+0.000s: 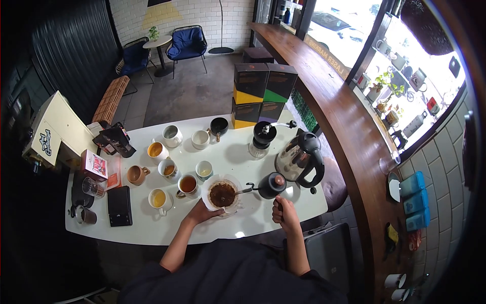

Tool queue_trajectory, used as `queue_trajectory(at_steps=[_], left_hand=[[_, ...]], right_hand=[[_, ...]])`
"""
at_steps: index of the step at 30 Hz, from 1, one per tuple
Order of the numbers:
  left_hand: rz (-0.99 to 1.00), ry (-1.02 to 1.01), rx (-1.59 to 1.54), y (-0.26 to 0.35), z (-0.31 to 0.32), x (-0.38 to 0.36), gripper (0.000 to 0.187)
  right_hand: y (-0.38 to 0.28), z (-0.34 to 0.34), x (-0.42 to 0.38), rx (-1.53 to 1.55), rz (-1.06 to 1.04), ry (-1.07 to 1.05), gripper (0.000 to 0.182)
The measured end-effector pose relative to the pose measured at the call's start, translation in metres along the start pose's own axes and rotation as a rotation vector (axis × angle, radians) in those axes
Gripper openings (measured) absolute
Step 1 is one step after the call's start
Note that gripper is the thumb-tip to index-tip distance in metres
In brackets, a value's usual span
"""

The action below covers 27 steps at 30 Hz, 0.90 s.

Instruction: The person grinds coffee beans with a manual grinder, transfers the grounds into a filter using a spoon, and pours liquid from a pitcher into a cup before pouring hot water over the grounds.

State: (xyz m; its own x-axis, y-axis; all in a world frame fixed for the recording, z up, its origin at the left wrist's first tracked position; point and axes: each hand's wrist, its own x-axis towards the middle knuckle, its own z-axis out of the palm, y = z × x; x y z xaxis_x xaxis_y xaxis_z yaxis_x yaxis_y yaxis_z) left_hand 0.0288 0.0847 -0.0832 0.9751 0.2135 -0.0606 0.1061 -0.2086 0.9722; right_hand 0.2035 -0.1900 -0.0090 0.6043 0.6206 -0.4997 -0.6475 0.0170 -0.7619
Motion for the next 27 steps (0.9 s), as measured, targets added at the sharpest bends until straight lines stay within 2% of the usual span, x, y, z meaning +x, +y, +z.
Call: queue_trajectory(at_steps=[3, 13, 19, 24, 27], left_hand=[[-0.104, -0.021, 0.047, 0.013, -0.001, -0.003, 0.078], [-0.030, 0.080, -0.053, 0.018, 0.016, -0.001, 0.077], [-0.053, 0.149, 0.037, 0.009, 0.026, -0.005, 0.077], [0.024, 0.199, 0.126, -0.016, 0.029, -0.005, 0.076], [-0.023, 0.152, 0.184, -0.013, 0.028, -0.005, 0.077]], right_hand=[[0.008, -0.004, 0.012, -0.013, 0.004, 0.016, 0.033], [0.028, -0.006, 0.049, -0.015, 0.020, 0.025, 0.031], [0.035, -0.009, 0.056, -0.042, 0.005, 0.047, 0.032], [0.045, -0.015, 0.064, -0.053, 0.005, 0.035, 0.033], [0.048, -0.011, 0.064, -0.057, 0.003, 0.041, 0.034]])
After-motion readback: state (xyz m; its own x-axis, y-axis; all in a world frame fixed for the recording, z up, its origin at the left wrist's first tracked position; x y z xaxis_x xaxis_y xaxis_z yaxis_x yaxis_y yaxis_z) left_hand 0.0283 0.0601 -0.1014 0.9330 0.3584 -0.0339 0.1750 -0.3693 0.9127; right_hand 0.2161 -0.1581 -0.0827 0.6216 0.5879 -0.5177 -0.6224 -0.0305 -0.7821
